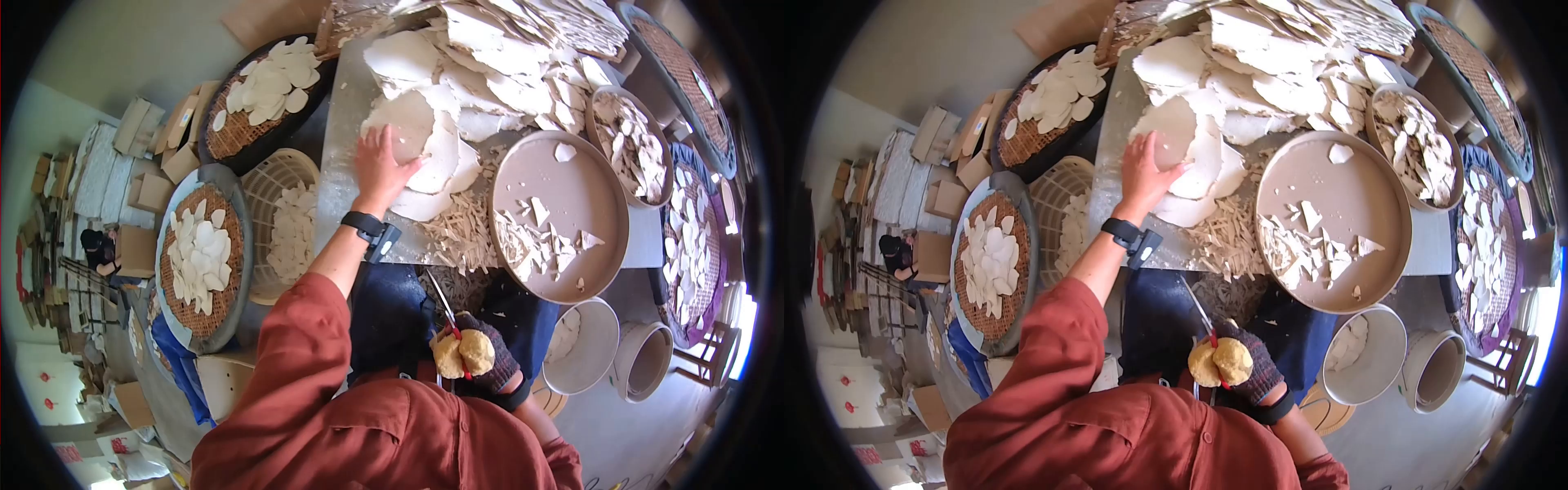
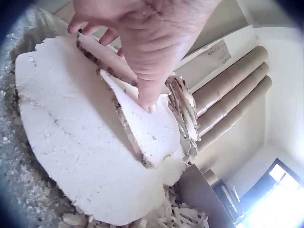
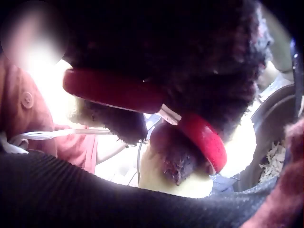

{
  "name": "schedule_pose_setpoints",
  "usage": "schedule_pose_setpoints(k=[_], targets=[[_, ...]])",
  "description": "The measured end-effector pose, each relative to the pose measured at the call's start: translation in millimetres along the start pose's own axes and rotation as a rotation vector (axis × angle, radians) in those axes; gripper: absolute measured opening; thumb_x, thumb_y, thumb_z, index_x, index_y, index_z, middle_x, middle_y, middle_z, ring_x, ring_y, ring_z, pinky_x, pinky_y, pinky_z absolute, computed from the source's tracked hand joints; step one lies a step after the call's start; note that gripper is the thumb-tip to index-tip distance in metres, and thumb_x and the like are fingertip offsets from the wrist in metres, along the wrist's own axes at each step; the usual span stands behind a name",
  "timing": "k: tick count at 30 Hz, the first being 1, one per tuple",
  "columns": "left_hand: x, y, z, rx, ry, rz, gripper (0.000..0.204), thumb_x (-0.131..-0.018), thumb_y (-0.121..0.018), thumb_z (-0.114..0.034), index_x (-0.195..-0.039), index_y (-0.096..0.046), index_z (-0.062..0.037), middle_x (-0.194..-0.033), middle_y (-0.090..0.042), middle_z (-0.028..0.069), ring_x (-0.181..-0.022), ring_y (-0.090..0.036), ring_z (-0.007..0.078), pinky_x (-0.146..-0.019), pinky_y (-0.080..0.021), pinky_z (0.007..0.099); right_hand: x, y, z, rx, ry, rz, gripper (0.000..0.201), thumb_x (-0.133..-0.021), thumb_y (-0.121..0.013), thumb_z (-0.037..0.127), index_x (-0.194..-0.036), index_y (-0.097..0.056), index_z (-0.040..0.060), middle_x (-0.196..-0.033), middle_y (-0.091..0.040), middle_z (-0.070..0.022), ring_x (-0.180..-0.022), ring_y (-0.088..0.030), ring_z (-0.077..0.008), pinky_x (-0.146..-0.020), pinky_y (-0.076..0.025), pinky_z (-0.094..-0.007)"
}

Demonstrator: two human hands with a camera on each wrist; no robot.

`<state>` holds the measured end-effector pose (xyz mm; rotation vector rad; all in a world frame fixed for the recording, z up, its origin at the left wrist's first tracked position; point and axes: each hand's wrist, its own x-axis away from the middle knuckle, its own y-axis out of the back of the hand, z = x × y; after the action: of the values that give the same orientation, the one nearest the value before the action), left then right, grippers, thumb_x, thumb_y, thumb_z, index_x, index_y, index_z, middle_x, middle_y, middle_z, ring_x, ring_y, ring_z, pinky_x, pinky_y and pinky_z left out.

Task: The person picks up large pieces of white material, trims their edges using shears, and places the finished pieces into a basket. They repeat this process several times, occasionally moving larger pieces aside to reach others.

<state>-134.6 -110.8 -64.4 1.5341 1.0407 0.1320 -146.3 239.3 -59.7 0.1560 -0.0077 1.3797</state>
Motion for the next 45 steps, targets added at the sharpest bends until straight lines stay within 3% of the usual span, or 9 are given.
schedule_pose_setpoints(k=[3,4,7,9,11,13,18,27,45], targets=[[-1,10,-3,0.095,-0.052,0.093,0.065,-0.073,-0.069,-0.033,-0.125,-0.044,-0.0029,-0.126,-0.044,0.0254,-0.115,-0.043,0.0408,-0.098,-0.036,0.0459,2,1,1,0.074,-0.029,0.021,0.043,-0.068,-0.072,0.029,-0.101,-0.057,0.0058,-0.088,-0.062,-0.0139,-0.083,-0.061,-0.0344,-0.072,-0.049,-0.0359],[0,23,-9,0.103,-0.109,0.022,0.048,-0.078,-0.063,-0.019,-0.12,-0.05,-0.0019,-0.121,-0.051,0.0222,-0.11,-0.049,0.0359,-0.094,-0.041,0.0413,1,2,7,-0.002,-0.067,0.034,0.04,-0.069,-0.072,0.026,-0.1,-0.056,0.0058,-0.087,-0.062,-0.0135,-0.083,-0.061,-0.0332,-0.072,-0.049,-0.0358],[-6,61,-3,0.27,-0.144,-0.168,0.035,-0.079,-0.059,-0.007,-0.113,-0.055,-0.0013,-0.112,-0.057,0.0187,-0.102,-0.055,0.0324,-0.088,-0.046,0.0377,2,-2,5,-0.425,-0.13,-0.04,0.038,-0.07,-0.071,0.023,-0.1,-0.056,0.0059,-0.088,-0.062,-0.0119,-0.084,-0.062,-0.0301,-0.075,-0.049,-0.035],[-12,83,12,0.332,-0.147,-0.422,0.024,-0.084,-0.053,-0.002,-0.108,-0.058,-0.0016,-0.107,-0.062,0.0125,-0.096,-0.06,0.0236,-0.08,-0.05,0.0324,6,2,-4,-0.436,-0.158,-0.046,0.038,-0.07,-0.071,0.02,-0.101,-0.056,0.0051,-0.091,-0.063,-0.01,-0.087,-0.062,-0.0253,-0.079,-0.048,-0.0332],[1,114,-6,0.826,0.266,-0.371,0.021,-0.093,-0.048,-0.01,-0.11,-0.056,0.0002,-0.108,-0.061,0.0094,-0.098,-0.058,0.0168,-0.085,-0.047,0.0303,6,-3,-19,-0.752,-0.237,-0.087,0.036,-0.073,-0.069,0.019,-0.103,-0.055,0.0042,-0.093,-0.062,-0.0096,-0.09,-0.062,-0.0229,-0.081,-0.048,-0.0322],[16,125,-14,1.205,0.404,-0.348,0.026,-0.095,-0.046,-0.018,-0.112,-0.053,0.0005,-0.107,-0.06,0.0067,-0.096,-0.057,0.0133,-0.085,-0.047,0.0292,5,-4,-24,-1.061,-0.273,-0.125,0.031,-0.081,-0.065,0.017,-0.106,-0.055,0.0029,-0.097,-0.062,-0.0091,-0.093,-0.061,-0.0193,-0.083,-0.048,-0.0312],[70,98,-37,1.532,0.741,-0.039,0.03,-0.092,-0.051,-0.017,-0.114,-0.049,0.0025,-0.114,-0.056,0.0125,-0.106,-0.054,0.0206,-0.091,-0.044,0.0325,-11,-5,-15,-1.294,-0.021,-0.063,0.022,-0.087,-0.056,0.008,-0.109,-0.052,0.0021,-0.104,-0.06,-0.0089,-0.095,-0.06,-0.0206,-0.086,-0.049,-0.035],[100,84,-94,1.606,0.691,0.208,0.056,-0.087,-0.051,0.002,-0.137,-0.027,-0.0009,-0.129,-0.045,0.0123,-0.113,-0.05,0.0205,-0.094,-0.046,0.034,-9,3,-24,-1.611,0.049,-0.253,0.025,-0.085,-0.06,0.01,-0.106,-0.055,-0.0028,-0.103,-0.061,-0.0137,-0.095,-0.061,-0.025,-0.085,-0.05,-0.0381],[91,77,-85,1.344,0.507,0.423,0.067,-0.08,-0.058,0.003,-0.137,-0.023,-0.005,-0.129,-0.041,0.0146,-0.116,-0.048,0.0241,-0.091,-0.05,0.0368,-6,20,-10,-1.357,-0.045,-0.225,0.027,-0.087,-0.059,0.016,-0.105,-0.057,-0.0032,-0.102,-0.062,-0.0133,-0.094,-0.062,-0.0222,-0.084,-0.05,-0.0347]])
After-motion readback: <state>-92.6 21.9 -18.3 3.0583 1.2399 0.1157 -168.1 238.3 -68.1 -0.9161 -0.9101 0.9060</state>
